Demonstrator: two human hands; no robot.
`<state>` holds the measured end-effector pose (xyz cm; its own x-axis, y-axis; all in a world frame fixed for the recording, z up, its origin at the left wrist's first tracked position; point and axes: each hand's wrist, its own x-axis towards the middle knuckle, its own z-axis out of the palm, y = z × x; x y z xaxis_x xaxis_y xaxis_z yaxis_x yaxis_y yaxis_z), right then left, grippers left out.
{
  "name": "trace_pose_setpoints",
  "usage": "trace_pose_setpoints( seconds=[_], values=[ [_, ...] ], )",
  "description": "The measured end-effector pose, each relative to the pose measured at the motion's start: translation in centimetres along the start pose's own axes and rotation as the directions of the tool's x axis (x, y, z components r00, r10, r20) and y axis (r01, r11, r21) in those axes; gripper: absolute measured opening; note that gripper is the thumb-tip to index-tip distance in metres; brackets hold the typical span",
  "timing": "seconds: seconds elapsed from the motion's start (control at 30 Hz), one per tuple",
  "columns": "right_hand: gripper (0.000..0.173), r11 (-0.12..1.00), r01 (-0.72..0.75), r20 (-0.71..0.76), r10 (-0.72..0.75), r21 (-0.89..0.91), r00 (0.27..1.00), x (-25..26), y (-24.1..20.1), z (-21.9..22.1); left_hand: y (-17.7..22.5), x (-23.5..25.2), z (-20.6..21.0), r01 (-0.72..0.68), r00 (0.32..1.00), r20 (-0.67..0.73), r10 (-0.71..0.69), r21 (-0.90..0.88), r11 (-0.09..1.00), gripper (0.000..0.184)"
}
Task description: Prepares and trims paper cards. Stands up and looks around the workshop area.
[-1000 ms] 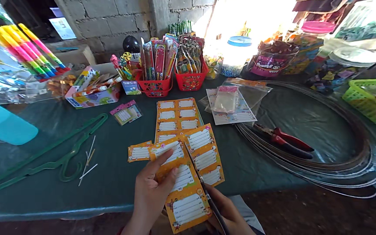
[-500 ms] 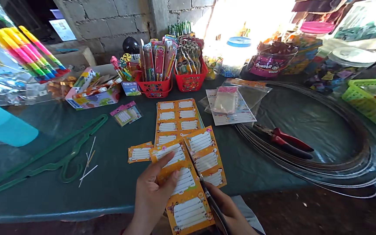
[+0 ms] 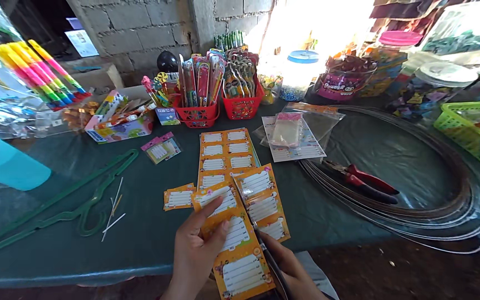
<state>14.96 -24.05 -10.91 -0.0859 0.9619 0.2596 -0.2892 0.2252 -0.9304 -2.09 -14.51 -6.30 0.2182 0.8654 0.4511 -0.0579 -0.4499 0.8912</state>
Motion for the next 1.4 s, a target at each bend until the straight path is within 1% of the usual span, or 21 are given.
trace_pose_setpoints(
  seconds=[0.2,0.33,0.43,0.5,0.57,0.63,0.7,0.73,0.77,0.8,0.83,0.87,0.9,0.93,0.97,1.03,1.1,1.13,1.2,1.27,1.4],
  values=[
    [0.044,0.998,-0.054,-0.022,0.054,-0.024,0.998,0.3,-0.4,0.2,0.1,0.0,-0.1,0.014,1.000,-0.013,-0.014,-0.005,1.000,0.040],
    [0.042,0.995,-0.094,-0.045,0.092,-0.040,0.995,0.9,-1.0,0.2,0.2,0.0,-0.2,0.026,0.999,-0.032,-0.024,0.048,0.999,0.039],
    [0.040,0.978,-0.209,-0.077,0.207,-0.021,0.975,1.8,-2.1,0.2,-0.4,0.6,-0.7,0.041,0.996,-0.087,-0.033,0.088,0.995,0.037],
    [0.050,0.953,-0.296,-0.033,0.299,0.069,0.954,2.7,-2.5,-0.6,-0.9,1.6,-1.2,0.059,0.995,-0.089,-0.048,0.135,0.989,0.037],
    [0.064,0.901,-0.358,0.077,0.349,0.244,0.934,3.7,-2.4,-1.9,-1.7,2.7,-1.7,0.061,0.998,-0.036,-0.054,0.235,0.970,0.041],
    [0.065,0.807,-0.418,0.211,0.362,0.418,0.908,4.4,-2.1,-3.1,-2.8,3.5,-1.9,0.033,0.999,0.013,-0.041,0.370,0.929,0.047],
    [0.064,0.779,-0.397,0.229,0.325,0.485,0.918,4.5,-2.5,-3.8,-3.4,4.0,-1.9,0.050,0.996,0.039,-0.076,0.457,0.888,0.053],
    [0.062,0.821,-0.351,0.178,0.302,0.450,0.936,4.4,-3.0,-4.0,-3.6,4.0,-1.9,0.059,0.996,0.027,-0.083,0.492,0.868,0.055],
    [0.060,0.900,-0.282,0.101,0.263,0.333,0.959,4.1,-3.6,-4.2,-3.6,4.0,-1.9,0.061,0.997,0.008,-0.077,0.529,0.847,0.057],
    [0.059,0.973,-0.196,0.021,0.195,0.118,0.981,3.8,-4.1,-4.3,-3.6,3.8,-2.1,0.047,0.999,-0.009,-0.051,0.564,0.824,0.057],
    [0.061,0.976,-0.118,-0.043,0.112,-0.183,0.993,3.5,-4.6,-4.5,-3.7,3.5,-2.3,0.015,1.000,-0.021,-0.003,0.588,0.809,0.057],
    [0.060,0.876,-0.065,-0.079,0.031,-0.477,0.996,3.4,-4.9,-4.9,-3.9,3.0,-2.6,-0.022,0.999,-0.027,0.047,0.604,0.797,0.056],
    [0.058,0.718,-0.026,-0.084,-0.045,-0.695,0.995,3.3,-5.0,-5.4,-4.3,2.4,-3.0,-0.062,0.994,-0.030,0.103,0.621,0.781,0.056],
    [0.059,0.556,0.001,-0.069,-0.106,-0.831,0.992,3.3,-5.1,-5.9,-4.7,1.7,-3.6,-0.099,0.987,-0.034,0.158,0.645,0.757,0.056],
    [0.060,0.428,0.020,-0.049,-0.149,-0.903,0.988,3.4,-5.2,-6.3,-5.0,1.1,-4.4,-0.129,0.976,-0.043,0.215,0.680,0.722,0.056],
    [0.056,0.289,0.027,-0.027,-0.184,-0.957,0.983,3.8,-5.2,-7.0,-5.3,0.0,-6.6,-0.149,0.949,-0.068,0.307,0.761,0.631,0.055],
    [0.043,0.210,0.024,-0.019,-0.202,-0.977,0.979,4.5,-5.0,-7.7,-5.4,-0.8,-9.0,-0.122,0.925,-0.096,0.368,0.842,0.525,0.050],
    [0.037,0.188,0.016,-0.023,-0.200,-0.982,0.979,4.9,-4.9,-8.1,-5.6,-1.1,-9.9,-0.103,0.915,-0.113,0.388,0.863,0.494,0.048],
    [0.030,0.164,-0.010,-0.042,-0.192,-0.986,0.980,5.9,-4.9,-8.9,-5.8,-1.4,-10.9,-0.081,0.891,-0.159,0.426,0.867,0.492,0.044],
    [0.029,0.165,-0.048,-0.079,-0.185,-0.985,0.980,7.0,-5.3,-9.4,-6.2,-1.4,-10.9,-0.102,0.858,-0.176,0.482,0.862,0.497,0.034],
    [0.030,0.135,-0.098,-0.109,-0.071,-0.986,0.992,8.7,-6.1,-10.2,-6.8,-1.6,-10.4,-0.135,0.801,-0.137,0.582,0.907,0.398,0.021]
  ],
)
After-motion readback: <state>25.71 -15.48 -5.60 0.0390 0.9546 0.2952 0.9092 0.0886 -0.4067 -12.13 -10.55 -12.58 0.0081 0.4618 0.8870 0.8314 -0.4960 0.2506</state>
